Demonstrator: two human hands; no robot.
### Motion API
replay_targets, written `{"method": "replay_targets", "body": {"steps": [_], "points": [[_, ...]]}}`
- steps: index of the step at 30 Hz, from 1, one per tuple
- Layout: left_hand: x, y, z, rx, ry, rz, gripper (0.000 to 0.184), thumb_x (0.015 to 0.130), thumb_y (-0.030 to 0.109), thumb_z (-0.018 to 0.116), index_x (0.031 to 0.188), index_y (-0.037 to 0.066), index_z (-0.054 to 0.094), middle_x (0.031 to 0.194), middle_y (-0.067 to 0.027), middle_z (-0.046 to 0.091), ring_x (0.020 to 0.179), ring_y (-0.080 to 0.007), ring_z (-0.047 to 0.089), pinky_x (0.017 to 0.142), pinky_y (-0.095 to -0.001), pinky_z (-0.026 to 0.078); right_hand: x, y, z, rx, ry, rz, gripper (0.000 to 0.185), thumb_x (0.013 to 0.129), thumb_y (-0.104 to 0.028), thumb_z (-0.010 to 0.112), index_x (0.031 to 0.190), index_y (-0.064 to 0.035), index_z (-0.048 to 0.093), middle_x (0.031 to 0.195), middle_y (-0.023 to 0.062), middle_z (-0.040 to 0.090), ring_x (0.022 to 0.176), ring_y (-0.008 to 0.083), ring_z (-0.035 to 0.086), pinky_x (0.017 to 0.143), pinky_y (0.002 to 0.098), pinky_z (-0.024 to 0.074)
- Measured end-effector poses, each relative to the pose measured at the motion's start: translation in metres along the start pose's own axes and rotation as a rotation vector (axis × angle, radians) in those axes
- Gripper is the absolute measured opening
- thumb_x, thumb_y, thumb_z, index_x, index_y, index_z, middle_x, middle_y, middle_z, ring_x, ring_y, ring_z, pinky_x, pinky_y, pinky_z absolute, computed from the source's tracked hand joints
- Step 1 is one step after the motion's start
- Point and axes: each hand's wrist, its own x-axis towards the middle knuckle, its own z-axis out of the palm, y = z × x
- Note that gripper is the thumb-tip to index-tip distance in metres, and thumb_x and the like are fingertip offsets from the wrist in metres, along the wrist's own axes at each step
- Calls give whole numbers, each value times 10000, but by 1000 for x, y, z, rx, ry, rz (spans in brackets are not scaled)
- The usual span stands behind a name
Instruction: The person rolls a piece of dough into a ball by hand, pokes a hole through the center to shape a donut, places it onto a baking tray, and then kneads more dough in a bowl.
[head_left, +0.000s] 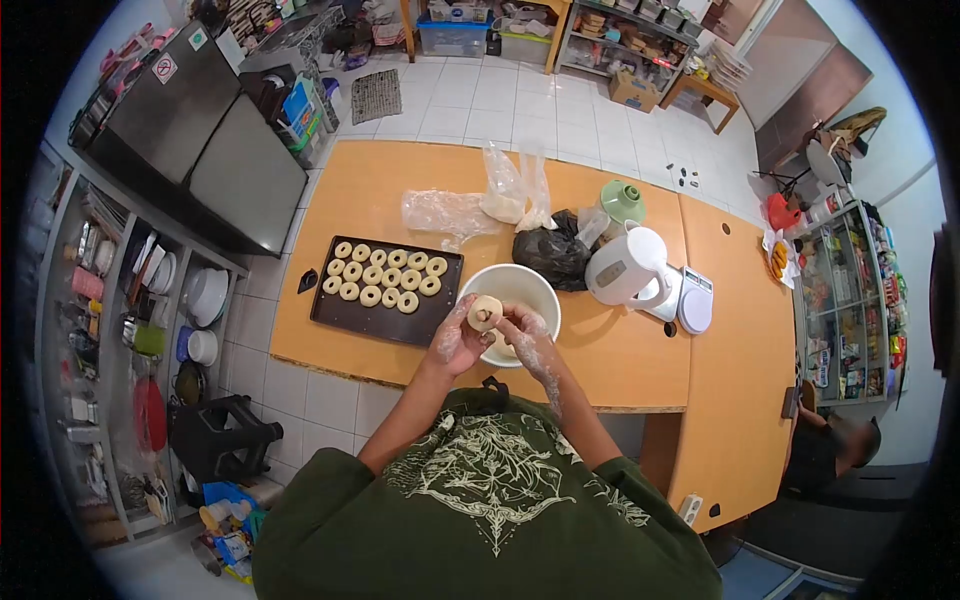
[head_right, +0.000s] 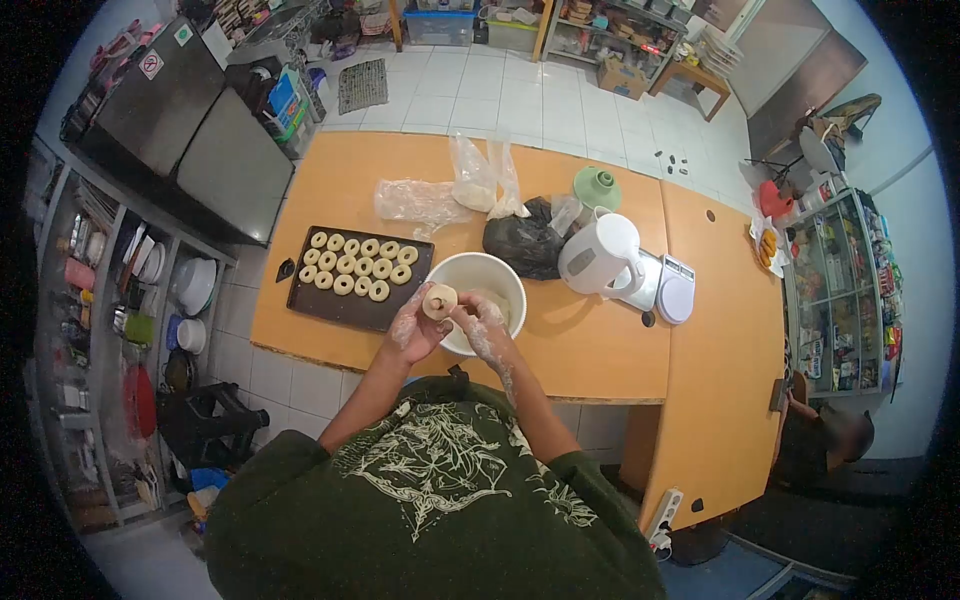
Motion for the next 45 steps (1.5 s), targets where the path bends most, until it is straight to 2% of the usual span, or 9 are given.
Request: {"method": "replay_targets", "body": {"steps": [3, 10, 21, 28, 31, 34, 37, 43, 45], "points": [[-4, 2, 3, 55, -42, -104, 254, 1010, 356, 523, 1135, 147, 596, 990, 9, 664, 842, -113, 613, 629, -280, 468, -3, -7, 0, 199, 73, 9, 272, 956, -214, 632, 1165, -40, 639, 866, -23, 630, 706, 35, 488, 631, 202, 406], [0, -2, -9, 110, -83, -158, 294, 1023, 377, 477, 1159, 142, 591, 1007, 8, 660, 882, -104, 603, 648, -278, 480, -4, -11, -7, 140, -31, 49, 330, 958, -197, 619, 1250, -45, 616, 927, -20, 659, 708, 31, 492, 627, 198, 398], [-2, -1, -6, 208, -117, -157, 287, 1023, 409, 481, 1137, 179, 610, 943, 45, 666, 880, -100, 596, 709, -303, 471, -1, 0, -9, 127, -32, 13, 386, 946, -162, 633, 1306, -35, 580, 1082, 40, 675, 935, 103, 611, 783, 264, 476], [3, -4, -16, 159, -63, -134, 282, 1021, 395, 482, 1122, 167, 615, 1024, 16, 660, 916, -124, 600, 735, -312, 486, -8, -20, -3, 149, -11, -8, 376, 949, -167, 632, 1294, -22, 598, 1066, 38, 664, 913, 97, 590, 772, 253, 468], [1, -4, -15, 179, -107, -82, 277, 1015, 388, 494, 1127, 163, 611, 1069, 0, 655, 945, -131, 600, 753, -326, 486, -10, -25, -6, -31, -94, 84, 380, 943, -180, 643, 1286, -24, 592, 1025, 30, 661, 885, 93, 582, 745, 235, 460], [0, -4, -18, 101, -57, -113, 271, 1009, 378, 507, 1143, 164, 607, 1080, -2, 657, 977, -134, 596, 779, -345, 484, -2, -1, -10, -66, -22, 56, 343, 939, -189, 629, 1224, 1, 616, 1006, 92, 688, 904, 156, 638, 850, 302, 491], [-2, -3, -16, 197, -65, -110, 269, 1000, 371, 524, 1155, 166, 606, 1101, 5, 655, 997, -128, 589, 802, -359, 480, -5, -5, -6, 106, 33, 4, 284, 942, -184, 634, 1133, 25, 639, 972, 100, 697, 897, 145, 642, 841, 295, 491], [-6, -2, -5, 329, -87, -55, 268, 973, 317, 590, 1176, 144, 566, 1100, -11, 655, 1021, -126, 594, 800, -325, 484, 1, -2, -16, 43, 14, -25, 354, 958, -212, 627, 1210, 37, 620, 947, 87, 685, 867, 131, 633, 819, 282, 497], [-4, -1, -4, 562, -24, 30, 260, 952, 222, 628, 1176, 127, 537, 1107, -42, 645, 1028, -139, 610, 790, -307, 490, 3, -5, -16, 46, -34, -35, 385, 953, -225, 628, 1244, 25, 612, 949, 78, 673, 865, 128, 622, 809, 284, 498]]}}
